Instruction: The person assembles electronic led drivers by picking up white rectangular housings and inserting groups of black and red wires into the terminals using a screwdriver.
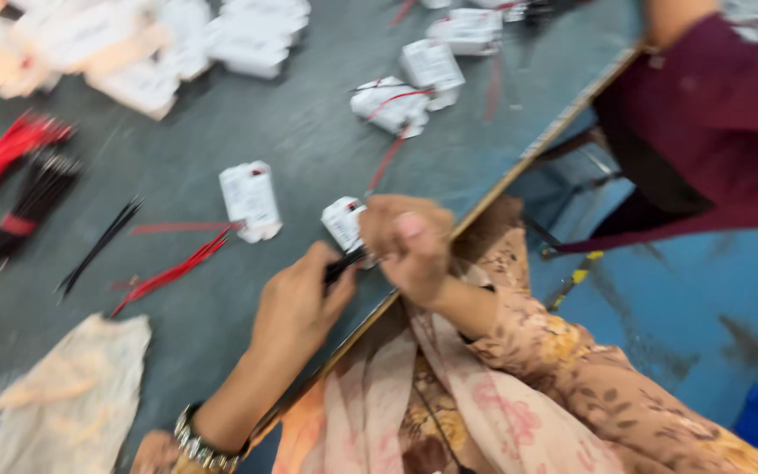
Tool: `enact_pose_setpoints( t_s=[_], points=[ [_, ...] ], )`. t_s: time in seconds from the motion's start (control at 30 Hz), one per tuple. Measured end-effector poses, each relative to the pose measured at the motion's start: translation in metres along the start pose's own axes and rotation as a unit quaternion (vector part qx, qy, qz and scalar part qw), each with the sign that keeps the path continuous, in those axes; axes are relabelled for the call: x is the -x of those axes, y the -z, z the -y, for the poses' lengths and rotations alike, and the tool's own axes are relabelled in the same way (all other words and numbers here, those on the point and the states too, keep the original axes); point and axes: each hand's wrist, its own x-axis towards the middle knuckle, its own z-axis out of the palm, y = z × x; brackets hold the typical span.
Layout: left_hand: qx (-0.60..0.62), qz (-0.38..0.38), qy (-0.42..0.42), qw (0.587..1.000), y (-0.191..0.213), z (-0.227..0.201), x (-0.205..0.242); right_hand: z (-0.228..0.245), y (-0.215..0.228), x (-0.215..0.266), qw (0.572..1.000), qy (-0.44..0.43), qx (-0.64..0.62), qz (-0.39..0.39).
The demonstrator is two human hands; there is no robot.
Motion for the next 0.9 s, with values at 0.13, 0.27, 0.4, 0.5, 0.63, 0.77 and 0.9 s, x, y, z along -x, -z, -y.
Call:
enact_pose_setpoints(
  t_s=[0.13, 0.27, 0.4, 0.5, 0.63, 0.77, 0.9],
  points=[
    [0.008, 0.052, 0.135, 0.989, 0.006, -0.007, -0.004, 0.003, -0.003, -0.005, 0.998, -0.055, -0.019, 0.017],
    [0.055, 0.081, 0.157, 0.983, 0.013, -0.007, -0.008, 0.022, 0.002, -0.023, 0.996, -0.075, -0.017, 0.052],
    [0.093, 0.094, 0.183, 0.974, 0.017, -0.004, -0.011, 0.093, 0.036, -0.036, 0.951, 0.013, 0.256, 0.171],
    [0.072, 0.056, 0.158, 0.983, 0.027, 0.004, -0.006, 0.084, 0.031, -0.034, 0.854, 0.056, 0.486, 0.175],
    [0.025, -0.032, 0.105, 0.994, 0.05, 0.016, -0.005, 0.05, 0.018, -0.007, 0.771, 0.039, 0.585, 0.248],
    [0.044, -0.067, 0.148, 0.986, 0.073, 0.022, 0.007, 0.032, 0.023, -0.009, 0.723, 0.105, 0.612, 0.302],
    [0.066, -0.06, 0.153, 0.984, 0.072, 0.024, 0.012, 0.026, 0.036, -0.035, 0.675, 0.147, 0.65, 0.316]
  ],
)
